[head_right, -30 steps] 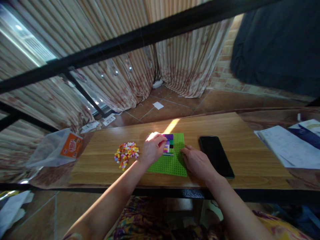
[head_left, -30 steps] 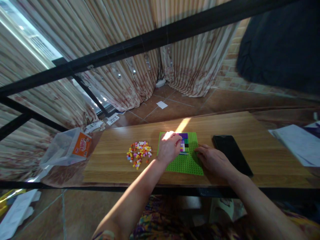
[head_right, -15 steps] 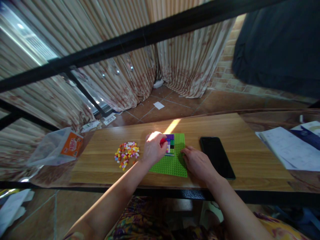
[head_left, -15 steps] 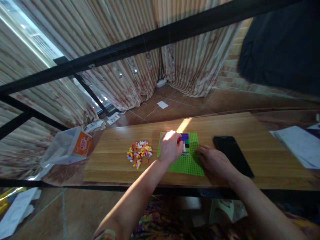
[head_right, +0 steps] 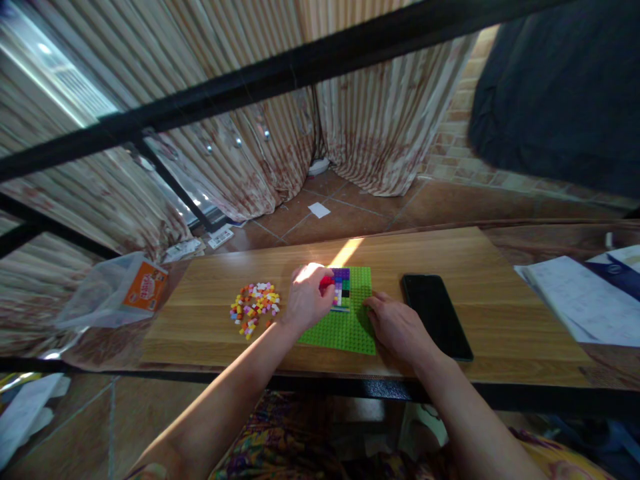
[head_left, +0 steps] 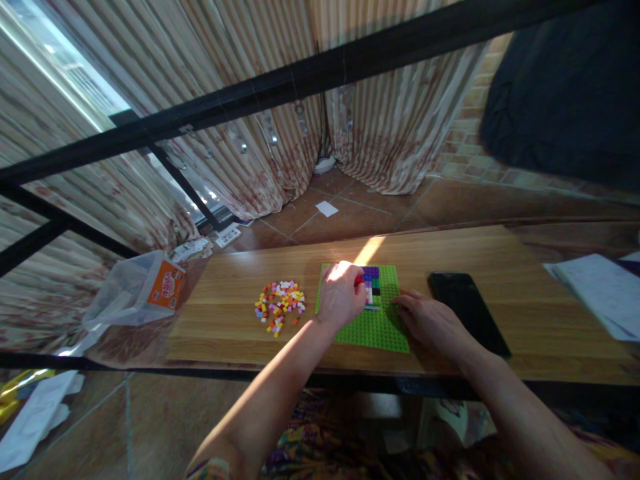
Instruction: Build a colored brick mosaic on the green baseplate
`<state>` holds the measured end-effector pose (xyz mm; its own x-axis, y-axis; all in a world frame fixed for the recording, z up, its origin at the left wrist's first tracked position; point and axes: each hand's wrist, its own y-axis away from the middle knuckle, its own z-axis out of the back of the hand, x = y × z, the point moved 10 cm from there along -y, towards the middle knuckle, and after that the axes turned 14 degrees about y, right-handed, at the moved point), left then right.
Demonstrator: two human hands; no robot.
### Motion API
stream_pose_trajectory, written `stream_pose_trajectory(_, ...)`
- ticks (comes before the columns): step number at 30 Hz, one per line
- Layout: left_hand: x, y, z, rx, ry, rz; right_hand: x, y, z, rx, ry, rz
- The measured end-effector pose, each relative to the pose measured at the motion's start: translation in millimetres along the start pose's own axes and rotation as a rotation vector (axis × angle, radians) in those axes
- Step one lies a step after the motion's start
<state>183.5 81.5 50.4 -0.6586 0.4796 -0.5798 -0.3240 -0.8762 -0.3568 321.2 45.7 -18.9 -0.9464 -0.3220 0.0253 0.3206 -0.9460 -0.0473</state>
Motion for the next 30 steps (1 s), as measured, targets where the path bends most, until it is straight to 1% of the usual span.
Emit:
stream_pose_trajectory(4,-3.2,9.6,0.1,0.014,0.027,-0.042,-0.1,0.3,-0.1,0.006,-0.005,0.005)
stream_pose_trajectory(8,-6.3,19.1,-1.2,0.023,-0.028,-0.08,0.0,0.4,-0.2,-0.004,0.006,0.01)
stream_pose_trajectory(11,-7.6,23.2,-4.7,0.051,-0.081,-0.08,0.3,1.0,0.1,-0.019,0.008,0.014)
stream_pose_trajectory(17,-8.3,26.5,-8.8,0.059,-0.13,-0.06,-1.7,2.3,-3.6,-0.032,0.022,0.02)
stream_pose_trajectory(25,-11.8,29.0,-11.8,0.039,-0.198,-0.082,-2.3,2.5,-7.8,-0.04,0.039,0.037)
stream_pose_trajectory(28,-11.1,33.2,-7.9,0.018,-0.191,-0.064,-4.1,2.9,-9.1,-0.049,0.047,0.036)
stream_pose_trajectory(30,-9.3,38.3,-0.4,-0.008,-0.181,-0.054,-4.3,3.5,-9.8,-0.061,0.051,0.047)
